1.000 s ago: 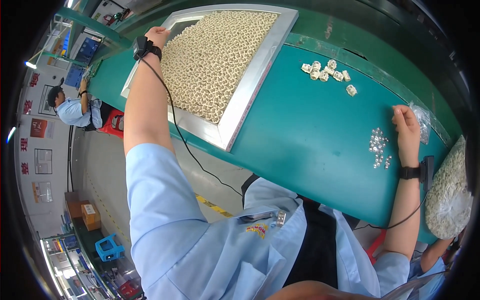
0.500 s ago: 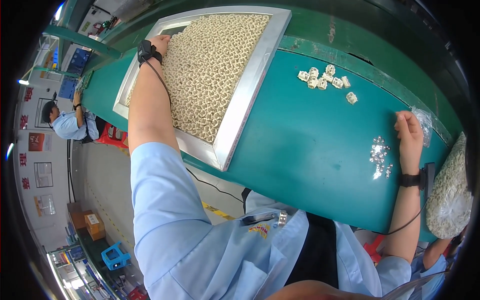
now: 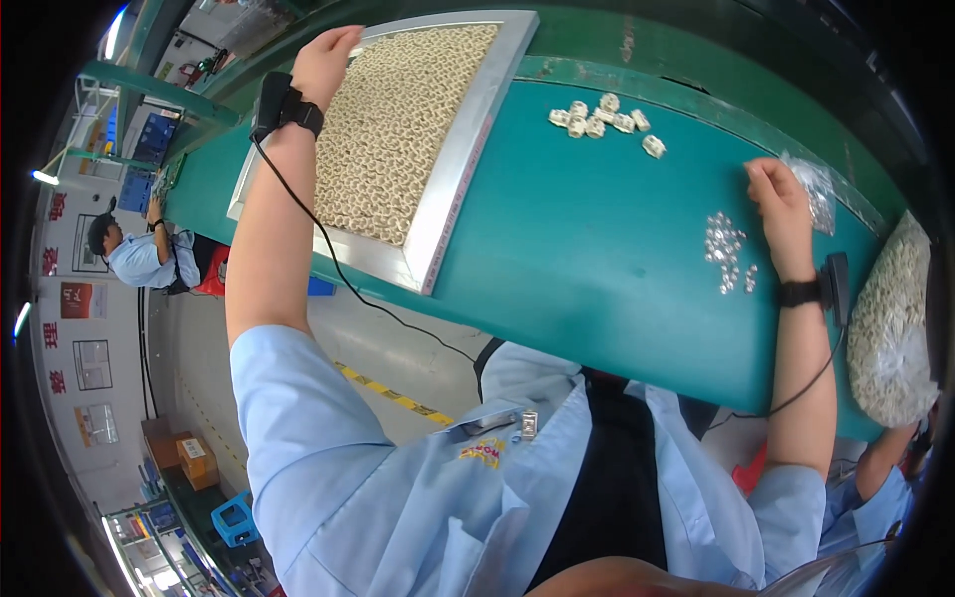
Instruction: The person picks up a plastic housing and a metal component by hand, inserts the component into the housing, and places the assembled unit on the table. This process is repeated, with the person occasionally reaching into a tray to retrieve more housings.
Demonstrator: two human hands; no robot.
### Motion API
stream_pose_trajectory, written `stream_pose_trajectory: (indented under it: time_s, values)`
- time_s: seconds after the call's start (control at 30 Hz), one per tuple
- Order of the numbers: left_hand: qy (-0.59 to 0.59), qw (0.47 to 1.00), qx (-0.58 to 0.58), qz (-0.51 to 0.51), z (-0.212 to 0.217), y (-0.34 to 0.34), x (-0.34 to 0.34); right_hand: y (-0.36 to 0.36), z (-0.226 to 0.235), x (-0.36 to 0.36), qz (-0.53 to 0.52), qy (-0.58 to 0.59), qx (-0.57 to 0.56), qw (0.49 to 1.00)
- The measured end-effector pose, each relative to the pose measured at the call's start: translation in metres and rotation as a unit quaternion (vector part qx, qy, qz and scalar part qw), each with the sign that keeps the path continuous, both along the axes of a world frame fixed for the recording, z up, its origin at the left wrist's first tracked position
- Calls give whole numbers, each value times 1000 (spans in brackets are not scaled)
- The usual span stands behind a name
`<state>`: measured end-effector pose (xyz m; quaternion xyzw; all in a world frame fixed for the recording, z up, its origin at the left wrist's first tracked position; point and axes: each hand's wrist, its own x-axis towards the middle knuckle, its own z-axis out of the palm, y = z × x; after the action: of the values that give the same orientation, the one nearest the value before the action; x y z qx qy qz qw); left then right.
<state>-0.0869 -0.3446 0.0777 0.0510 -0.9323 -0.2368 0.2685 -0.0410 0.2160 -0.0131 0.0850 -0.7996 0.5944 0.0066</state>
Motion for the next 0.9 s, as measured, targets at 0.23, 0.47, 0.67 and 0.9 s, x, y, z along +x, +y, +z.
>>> stream_pose_trajectory:
  time_s: [0.23, 0.47, 0.67, 0.9]
  values:
    - [-127, 941, -54, -310, 1, 208, 55, 5, -8, -8, 57, 35, 6, 998]
    - [-31, 915, -213, -341, -64, 285, 49, 2, -8, -6, 63, 52, 6, 997]
    - [-38, 917, -236, -319, -70, 297, 47, 6, -10, -8, 86, 58, 34, 994]
    - [7, 918, -227, -324, -82, 311, 56, 8, -9, -10, 95, 52, 35, 993]
